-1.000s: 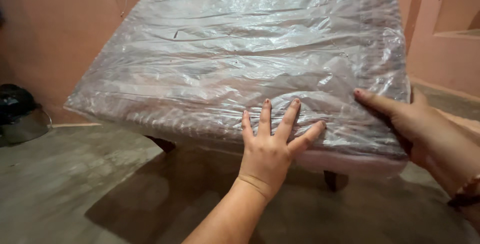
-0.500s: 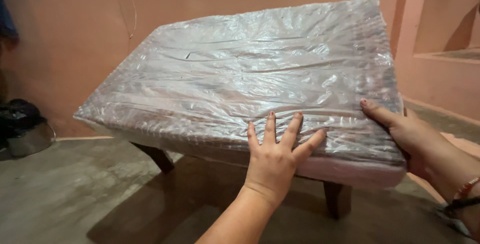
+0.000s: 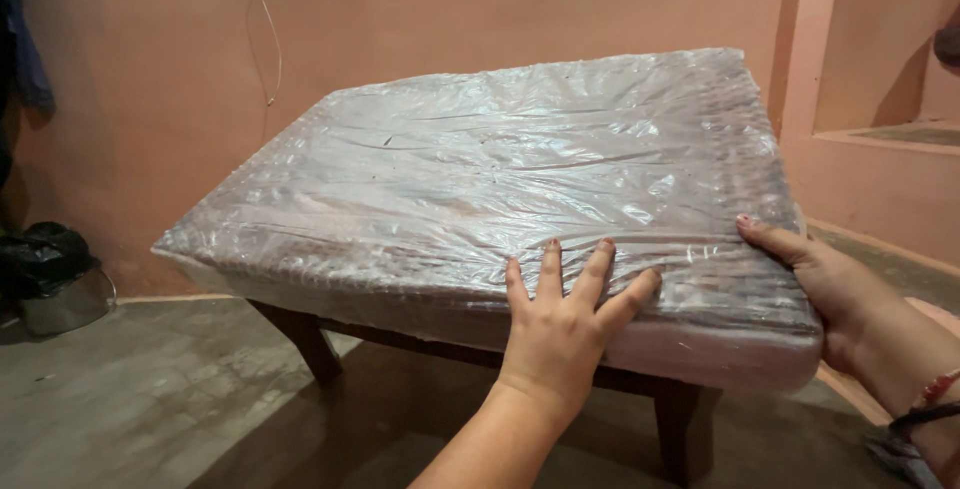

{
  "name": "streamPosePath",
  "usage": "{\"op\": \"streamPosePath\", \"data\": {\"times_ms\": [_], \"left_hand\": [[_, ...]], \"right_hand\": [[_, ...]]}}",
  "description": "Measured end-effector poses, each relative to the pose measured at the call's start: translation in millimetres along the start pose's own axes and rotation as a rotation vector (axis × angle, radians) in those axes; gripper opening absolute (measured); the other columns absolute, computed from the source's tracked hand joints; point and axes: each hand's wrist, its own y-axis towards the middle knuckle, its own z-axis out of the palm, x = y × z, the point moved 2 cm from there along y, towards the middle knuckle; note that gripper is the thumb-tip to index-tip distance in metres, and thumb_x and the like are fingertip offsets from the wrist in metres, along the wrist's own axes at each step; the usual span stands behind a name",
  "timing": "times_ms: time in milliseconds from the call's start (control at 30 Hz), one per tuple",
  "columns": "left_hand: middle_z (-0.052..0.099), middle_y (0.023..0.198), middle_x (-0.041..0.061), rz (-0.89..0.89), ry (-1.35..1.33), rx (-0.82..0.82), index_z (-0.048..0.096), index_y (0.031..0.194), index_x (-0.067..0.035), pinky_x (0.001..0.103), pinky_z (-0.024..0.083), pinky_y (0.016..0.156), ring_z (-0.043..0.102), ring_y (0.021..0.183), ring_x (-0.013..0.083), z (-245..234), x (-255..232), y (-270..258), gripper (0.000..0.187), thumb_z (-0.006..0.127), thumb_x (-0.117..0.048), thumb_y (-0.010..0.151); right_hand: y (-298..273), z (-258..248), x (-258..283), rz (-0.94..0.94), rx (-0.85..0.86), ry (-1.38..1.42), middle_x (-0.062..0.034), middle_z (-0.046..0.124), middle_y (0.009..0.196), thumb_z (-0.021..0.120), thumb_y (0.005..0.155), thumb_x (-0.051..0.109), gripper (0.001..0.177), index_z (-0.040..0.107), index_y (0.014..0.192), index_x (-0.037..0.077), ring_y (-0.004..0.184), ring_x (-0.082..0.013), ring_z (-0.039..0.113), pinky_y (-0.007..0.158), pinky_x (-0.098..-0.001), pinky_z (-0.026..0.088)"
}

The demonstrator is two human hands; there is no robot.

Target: The person attaches small black caps to the four legs of a brown plastic two-tier stand, then places a plastic-wrapped cushion on the top tier and adjusts it.

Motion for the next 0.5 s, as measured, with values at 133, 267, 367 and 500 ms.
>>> {"op": "streamPosePath", "data": {"times_ms": [133, 267, 367, 500], "left_hand": [[0.039, 0.16, 0.01, -0.009, -0.003, -0.037, 0.033, 0.153, -0.042, 0.081, 0.026, 0.103, 0.038, 0.139, 0.0539, 0.3, 0.1, -1.9, 0.093, 0.075, -0.011, 0.077], [0.038, 0.159, 0.011, -0.012, -0.045, -0.031, 0.031, 0.153, -0.042, 0.08, 0.025, 0.104, 0.037, 0.139, 0.0537, 1.9, -0.2, -2.8, 0.096, 0.077, -0.012, 0.075], [0.037, 0.158, 0.011, -0.011, -0.06, -0.02, 0.031, 0.153, -0.041, 0.08, 0.024, 0.104, 0.036, 0.139, 0.0537, 2.2, 0.8, -4.0, 0.098, 0.079, -0.013, 0.072], [0.038, 0.158, 0.01, -0.008, -0.049, -0.041, 0.032, 0.153, -0.041, 0.079, 0.024, 0.105, 0.037, 0.139, 0.0524, 2.8, 1.2, -3.3, 0.097, 0.078, -0.01, 0.073]], "right_hand": [[1.8, 1.4, -2.4, -0.012, 0.023, 0.07, -0.019, 0.074, 0.103, 0.064, 0.096, 0.037, 0.045, 0.062, 0.121, 0.0, 0.083, -0.0249, 0.073, 0.073, -0.0382, 0.061], [5.7, 0.8, -2.3, -0.034, 0.091, 0.131, -0.0194, 0.074, 0.104, 0.065, 0.095, 0.036, 0.046, 0.063, 0.121, -0.002, 0.084, -0.0243, 0.074, 0.074, -0.038, 0.063], [8.6, -1.9, -3.2, -0.034, 0.058, 0.108, -0.0202, 0.074, 0.105, 0.065, 0.095, 0.035, 0.046, 0.062, 0.121, -0.002, 0.087, -0.0271, 0.074, 0.077, -0.0405, 0.062], [9.9, -2.9, -2.0, -0.066, 0.107, 0.152, -0.0197, 0.074, 0.108, 0.065, 0.094, 0.034, 0.045, 0.062, 0.122, -0.001, 0.091, -0.0264, 0.074, 0.08, -0.0406, 0.062]]}}
